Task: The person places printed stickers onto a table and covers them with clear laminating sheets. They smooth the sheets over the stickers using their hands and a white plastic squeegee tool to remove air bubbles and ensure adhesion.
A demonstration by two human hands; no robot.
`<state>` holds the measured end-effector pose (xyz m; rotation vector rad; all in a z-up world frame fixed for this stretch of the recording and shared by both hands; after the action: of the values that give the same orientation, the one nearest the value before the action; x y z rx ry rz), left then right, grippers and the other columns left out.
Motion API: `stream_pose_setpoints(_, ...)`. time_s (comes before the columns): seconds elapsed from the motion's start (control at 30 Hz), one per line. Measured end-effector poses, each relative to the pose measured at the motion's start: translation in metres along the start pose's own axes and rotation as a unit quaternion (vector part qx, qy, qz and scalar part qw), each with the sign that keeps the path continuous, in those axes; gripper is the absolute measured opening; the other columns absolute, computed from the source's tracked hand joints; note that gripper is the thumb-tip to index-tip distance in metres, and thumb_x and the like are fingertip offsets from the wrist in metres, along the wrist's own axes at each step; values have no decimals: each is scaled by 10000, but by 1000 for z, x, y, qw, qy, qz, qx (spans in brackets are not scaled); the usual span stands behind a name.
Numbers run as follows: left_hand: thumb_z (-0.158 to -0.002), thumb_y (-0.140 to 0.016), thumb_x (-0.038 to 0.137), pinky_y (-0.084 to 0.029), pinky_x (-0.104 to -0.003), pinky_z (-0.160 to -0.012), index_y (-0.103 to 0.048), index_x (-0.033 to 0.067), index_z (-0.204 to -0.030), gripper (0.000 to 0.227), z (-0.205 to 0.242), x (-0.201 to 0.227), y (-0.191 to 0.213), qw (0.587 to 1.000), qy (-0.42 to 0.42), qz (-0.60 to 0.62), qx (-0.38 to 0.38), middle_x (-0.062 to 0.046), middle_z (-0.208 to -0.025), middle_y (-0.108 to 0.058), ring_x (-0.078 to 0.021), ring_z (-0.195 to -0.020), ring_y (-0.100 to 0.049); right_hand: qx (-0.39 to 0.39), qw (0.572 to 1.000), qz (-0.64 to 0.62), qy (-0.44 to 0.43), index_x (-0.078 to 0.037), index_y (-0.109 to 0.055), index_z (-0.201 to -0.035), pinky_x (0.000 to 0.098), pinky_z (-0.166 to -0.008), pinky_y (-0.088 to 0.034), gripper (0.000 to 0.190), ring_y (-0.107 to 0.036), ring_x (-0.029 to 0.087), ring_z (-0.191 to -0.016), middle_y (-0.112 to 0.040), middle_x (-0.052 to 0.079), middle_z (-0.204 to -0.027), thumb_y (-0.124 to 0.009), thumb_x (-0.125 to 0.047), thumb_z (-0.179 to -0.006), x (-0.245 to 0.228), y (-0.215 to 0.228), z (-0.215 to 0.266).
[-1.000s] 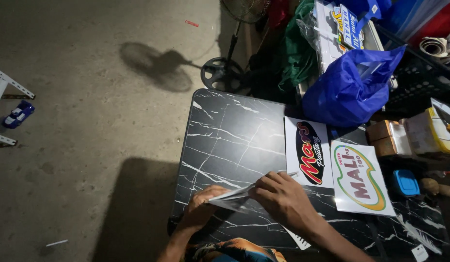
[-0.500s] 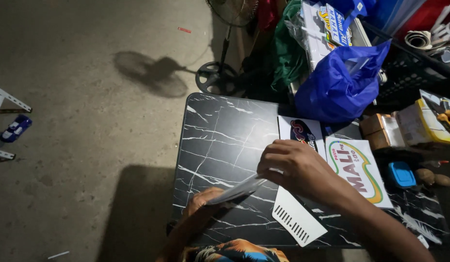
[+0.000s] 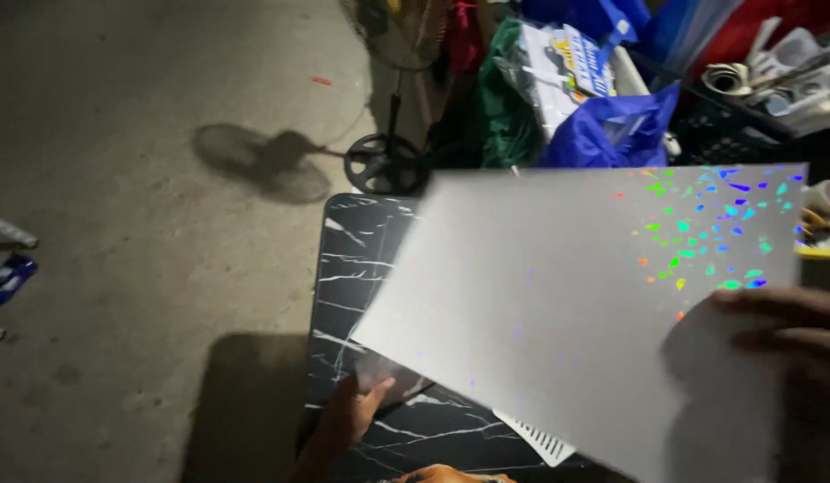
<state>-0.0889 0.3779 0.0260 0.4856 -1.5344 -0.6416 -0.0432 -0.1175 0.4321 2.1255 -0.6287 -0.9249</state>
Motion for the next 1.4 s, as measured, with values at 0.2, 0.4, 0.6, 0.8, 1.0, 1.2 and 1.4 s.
stream_pose_setpoints(0.2, -940, -672, 360, -553, -418, -816, -701, 130, -1250, 387, 2, -5, -4, 999, 24, 31, -10, -148, -1077, -748, -288, -962, -704, 222, 973, -9, -69, -2, -560, -934, 336, -920, -571, 418, -690, 324, -1047, -659, 264, -1230, -539, -383, -1104, -17, -101, 72)
stream_pose_setpoints(0.4, -922, -731, 377, -558, -388, -877, -755, -1, -1199, 469, -25, 50, 27, 963, 195, 184, -11, -169, -1095, -807, -231, -985, -728, 374, 918, -27, -129, 13, -543, -1103, 376, -996, -553, 301, -652, 313, -1138, -626, 241, -1263, -632, -271, -1060, 66, -94, 195)
stream_pose_setpoints(0.6, -923, -700, 115, -483, -367, -1027, -604, -76, -1322, 452, -69, 131, -13, 782, 132, 608, -29, -153, -1309, -682, -212, -1156, -647, 567, 782, -3, -259, -49, -449, -1232, 415, -1120, -551, 268, -670, 295, -1289, -600, 199, -1375, -696, -90, -1135, 34, -43, 223)
stream_pose_setpoints(0.8, -938, -671, 110, -438, -476, -976, -545, -44, -1374, 479, -106, 217, -137, 689, 214, 671, -173, -173, -1307, -669, -296, -1146, -622, 629, 722, -50, -282, -46, -444, -1220, 411, -1143, -549, 301, -660, 288, -1364, -592, 182, -1388, -728, -45, -1120, 44, -32, 265)
stream_pose_setpoints(1.0, -946, -650, 101, -452, -450, -1129, -467, 12, -1452, 545, -144, 308, -254, 630, 157, 704, -288, -141, -1426, -596, -277, -1307, -578, 637, 729, -115, -224, -42, -457, -1136, 386, -1170, -531, 305, -653, 253, -1279, -623, 196, -1292, -753, -107, -1110, 82, -28, 330)
stream_pose_setpoints(1.2, -964, -621, 134, -489, -507, -1090, -454, 24, -1452, 527, -178, 337, -379, 591, 209, 709, -321, -186, -1426, -579, -333, -1288, -582, 570, 788, -94, -215, -12, -522, -1072, 408, -1148, -498, 282, -633, 252, -1232, -624, 234, -1277, -720, -211, -1098, 130, -33, 444)
stream_pose_setpoints(1.4, -989, -617, 156, -538, -494, -1042, -499, -27, -1417, 481, -190, 304, -461, 609, 269, 681, -306, -204, -1320, -652, -340, -1197, -648, 498, 823, -116, -246, -15, -531, -1009, 444, -1116, -511, 349, -639, 288, -1275, -615, 292, -1360, -824, -191, -939, 194, -51, 568)
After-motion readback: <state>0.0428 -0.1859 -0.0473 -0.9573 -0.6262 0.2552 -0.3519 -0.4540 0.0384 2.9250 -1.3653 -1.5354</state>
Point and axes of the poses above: each hand's wrist, its own z-axis away from the middle knuckle, its own y-axis out of the back of the hand, x = y × z, the point moved 3 cm from there along -z, towards the middle knuckle
